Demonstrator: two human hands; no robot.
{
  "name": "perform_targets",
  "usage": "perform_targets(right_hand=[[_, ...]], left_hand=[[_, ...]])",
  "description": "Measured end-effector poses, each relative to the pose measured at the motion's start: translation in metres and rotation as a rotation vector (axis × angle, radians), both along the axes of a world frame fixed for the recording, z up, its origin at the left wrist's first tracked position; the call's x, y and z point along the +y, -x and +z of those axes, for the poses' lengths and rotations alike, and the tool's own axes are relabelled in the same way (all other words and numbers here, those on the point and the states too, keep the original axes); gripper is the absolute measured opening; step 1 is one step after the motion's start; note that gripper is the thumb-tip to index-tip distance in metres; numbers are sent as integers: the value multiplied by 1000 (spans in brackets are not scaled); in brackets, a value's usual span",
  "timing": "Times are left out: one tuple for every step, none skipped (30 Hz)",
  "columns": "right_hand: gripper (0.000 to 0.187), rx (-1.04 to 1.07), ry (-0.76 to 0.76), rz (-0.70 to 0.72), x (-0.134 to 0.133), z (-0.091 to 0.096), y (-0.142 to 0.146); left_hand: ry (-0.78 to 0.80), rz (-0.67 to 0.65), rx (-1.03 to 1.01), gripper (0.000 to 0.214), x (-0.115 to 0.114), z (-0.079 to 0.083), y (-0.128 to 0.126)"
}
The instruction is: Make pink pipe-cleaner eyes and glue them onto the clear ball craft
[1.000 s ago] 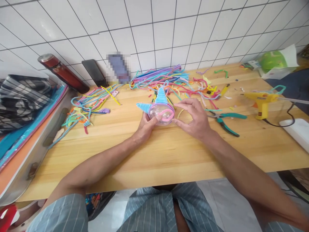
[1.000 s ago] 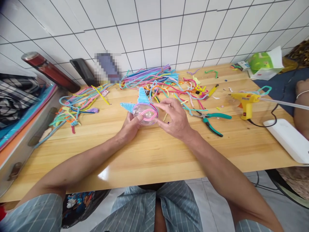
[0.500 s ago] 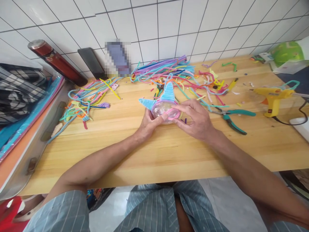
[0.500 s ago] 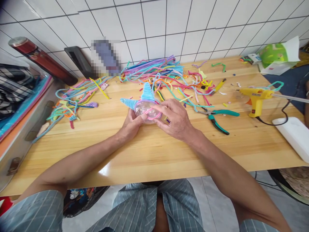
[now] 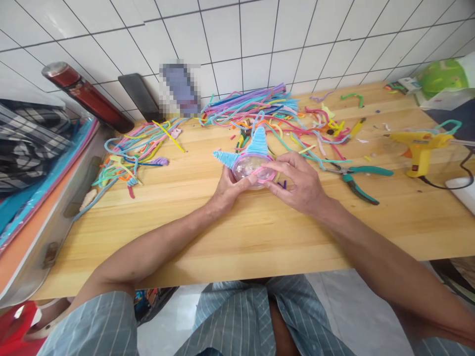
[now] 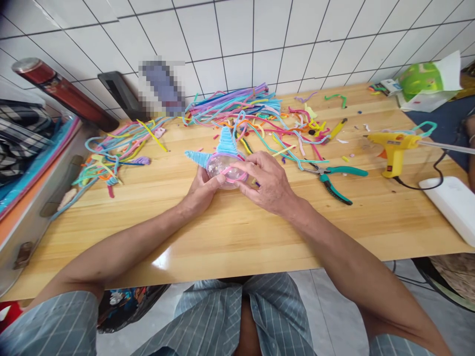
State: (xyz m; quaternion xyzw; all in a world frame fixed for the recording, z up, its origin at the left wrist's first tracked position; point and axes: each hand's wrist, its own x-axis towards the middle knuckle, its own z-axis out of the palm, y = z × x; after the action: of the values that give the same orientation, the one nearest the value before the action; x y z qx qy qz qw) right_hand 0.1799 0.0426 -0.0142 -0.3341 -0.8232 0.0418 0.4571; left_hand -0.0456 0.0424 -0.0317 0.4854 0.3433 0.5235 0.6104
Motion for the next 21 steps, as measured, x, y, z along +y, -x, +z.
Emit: perform_targets(right_hand=[[46, 0, -6, 0, 0, 0, 0], [45, 3, -14, 2, 0, -1, 0], [45, 8, -21, 6, 0, -1, 1], [45, 16, -25, 12, 0, -2, 1], [45, 25, -23, 17, 0, -2, 1], [45, 32, -16, 20, 0, -2, 1], [44, 35, -7, 20, 0, -2, 1], [44, 34, 2, 17, 0, -2, 1], [44, 31, 9, 13, -1, -1, 1], [43, 26, 10, 8, -1, -1, 1], [43, 23, 7, 5, -2, -1, 1], [42, 21, 2, 6, -2, -1, 1], [41, 21, -4, 8, -2, 0, 1], [40, 23, -10, 11, -2, 0, 1], [40, 24, -12, 14, -2, 0, 1], [39, 23, -11, 13, -2, 0, 1], [38, 21, -8, 11, -2, 0, 1], [38, 19, -4, 9, -2, 0, 1], [38, 17, -4, 7, -2, -1, 1], [38, 16, -10, 7, -2, -1, 1], [39, 18, -20, 11, -2, -1, 1]], left_hand=[[3, -2, 0, 86, 0, 0, 0], [3, -3, -1, 85, 0, 1, 0], [1, -5, -1, 85, 0, 2, 0], [0, -8, 0, 85, 0, 2, -1], [0, -11, 1, 85, 0, 3, -1], [1, -13, 3, 86, 0, 3, -1], [3, -12, 6, 86, 0, 4, -1], [5, -10, 9, 87, 0, 4, -1], [8, -7, 12, 88, 0, 4, -1], [12, -3, 13, 88, 0, 4, -1], [16, 2, 14, 89, 0, 3, -1], [20, 6, 15, 89, 0, 3, -1], [25, 8, 15, 90, 0, 3, -1], [28, 7, 14, 91, 0, 3, 0], [28, 5, 13, 91, 0, 3, 0], [27, 2, 10, 92, 0, 2, 0], [25, -4, 7, 92, 0, 3, 0], [24, -9, 4, 92, -1, 3, 1], [22, -16, 0, 91, -1, 3, 1], [20, -22, -4, 90, -1, 3, 1], [18, -30, -9, 88, -1, 3, 2]])
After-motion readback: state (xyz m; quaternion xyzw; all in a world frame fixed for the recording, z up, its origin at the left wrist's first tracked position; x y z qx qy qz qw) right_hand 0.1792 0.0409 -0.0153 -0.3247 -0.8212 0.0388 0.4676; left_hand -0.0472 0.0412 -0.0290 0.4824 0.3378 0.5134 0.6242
